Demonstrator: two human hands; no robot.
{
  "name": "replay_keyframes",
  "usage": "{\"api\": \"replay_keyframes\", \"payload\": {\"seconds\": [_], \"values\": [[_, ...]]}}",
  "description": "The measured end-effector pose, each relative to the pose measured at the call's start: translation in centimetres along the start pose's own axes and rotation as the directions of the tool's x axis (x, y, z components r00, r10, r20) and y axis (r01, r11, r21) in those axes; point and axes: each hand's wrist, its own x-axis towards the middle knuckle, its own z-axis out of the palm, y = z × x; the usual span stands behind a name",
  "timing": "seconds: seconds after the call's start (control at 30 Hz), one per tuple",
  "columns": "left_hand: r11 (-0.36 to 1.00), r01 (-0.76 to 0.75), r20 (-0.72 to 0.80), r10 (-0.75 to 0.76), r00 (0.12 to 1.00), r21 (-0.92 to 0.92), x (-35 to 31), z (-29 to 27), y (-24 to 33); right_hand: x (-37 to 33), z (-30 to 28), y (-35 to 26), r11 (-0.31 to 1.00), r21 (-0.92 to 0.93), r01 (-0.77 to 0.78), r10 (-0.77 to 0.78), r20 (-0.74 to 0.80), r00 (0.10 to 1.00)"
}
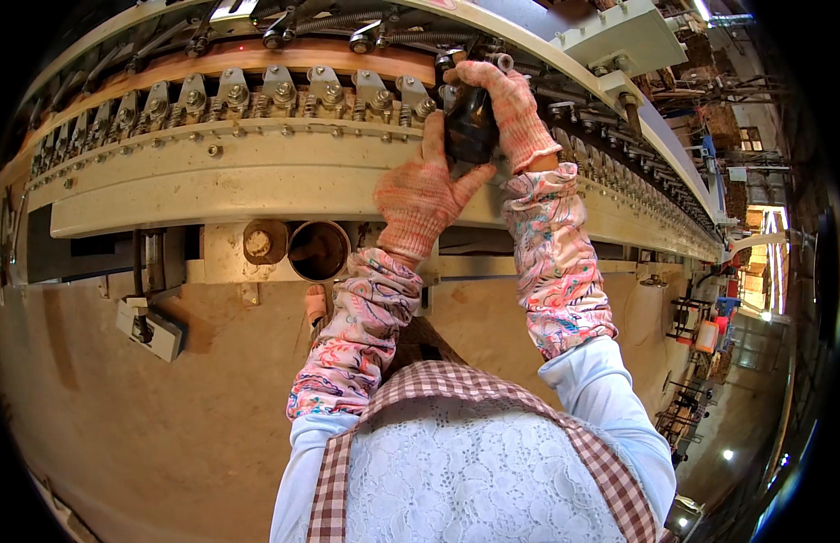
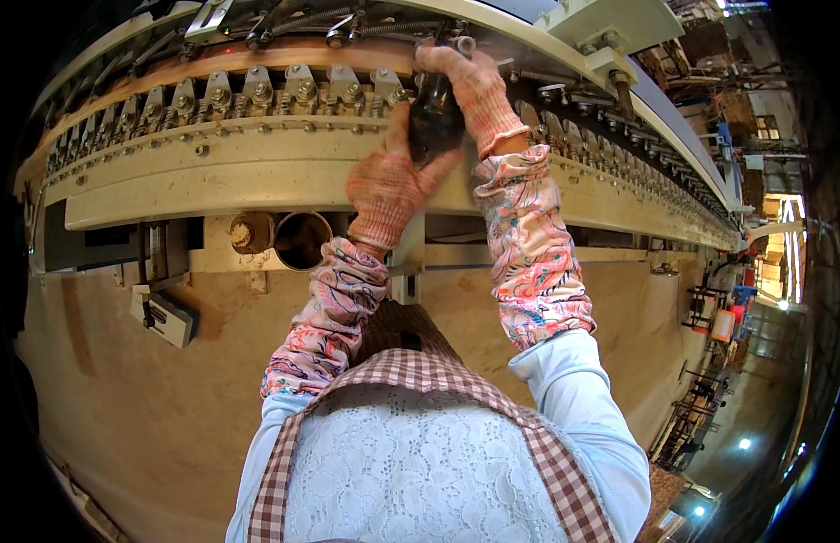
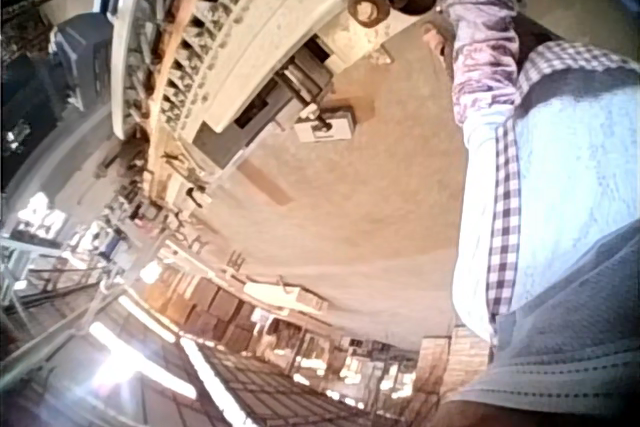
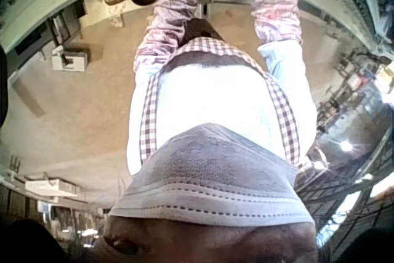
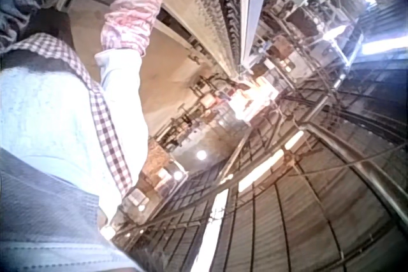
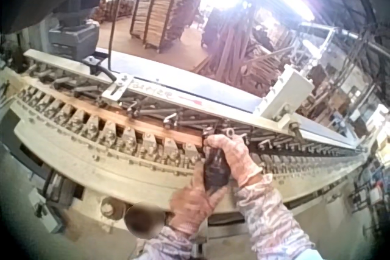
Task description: The person lubricates various parts of a large industrial woodworking machine using a black oil can. They move along the machine, applying oil to the control panel area, the conveyor chain, and the roller assembly.
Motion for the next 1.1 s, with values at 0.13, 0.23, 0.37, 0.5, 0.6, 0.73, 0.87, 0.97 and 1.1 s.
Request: {"api": "replay_keyframes", "payload": {"seconds": [0.13, 0.23, 0.37, 0.5, 0.6, 0.73, 0.87, 0.97, 1.1], "values": [[0.995, 0.095, 0.143, -0.092, 0.985, -0.017, 0.1, -1.0, 0.6, -0.6, 0.1, -0.5, 0.998, 0.058, -0.025, 0.026, -0.018, 1.0], [0.992, 0.123, 0.18, -0.124, 0.976, 0.016, 0.2, -1.3, 0.5, -1.2, 0.6, -1.5, 0.994, 0.086, -0.067, 0.066, 0.015, 0.998], [0.994, 0.108, 0.161, -0.104, 0.981, -0.014, 0.2, -1.1, 0.6, -1.1, 0.3, -1.4, 0.998, 0.057, -0.039, 0.04, -0.014, 0.999], [0.993, 0.108, 0.155, -0.1, 0.983, -0.045, 0.2, -1.0, 0.3, -1.3, 0.7, -1.6, 0.996, 0.079, -0.038, 0.038, -0.003, 0.999], [0.993, 0.112, 0.159, -0.104, 0.982, -0.042, 0.2, -1.0, 0.4, -1.1, 0.4, -1.3, 0.998, 0.068, 0.006, -0.007, 0.013, 1.0], [0.992, 0.124, 0.2, -0.116, 0.973, -0.03, 0.3, -1.2, 0.7, -1.0, 0.3, -1.1, 0.997, 0.08, -0.016, 0.017, -0.012, 1.0], [0.99, 0.138, 0.187, -0.133, 0.973, -0.014, 0.2, -1.2, 0.5, -1.1, 0.8, -1.6, 0.995, 0.098, -0.025, 0.023, 0.022, 0.999], [0.99, 0.138, 0.193, -0.133, 0.972, -0.015, 0.2, -1.1, 0.5, -1.2, 0.7, -1.7, 0.996, 0.088, -0.034, 0.033, 0.018, 0.999], [0.992, 0.127, 0.196, -0.12, 0.973, -0.023, 0.2, -1.2, 0.5, -1.5, 0.7, -1.9, 1.0, 0.007, -0.019, 0.019, -0.005, 1.0]]}}
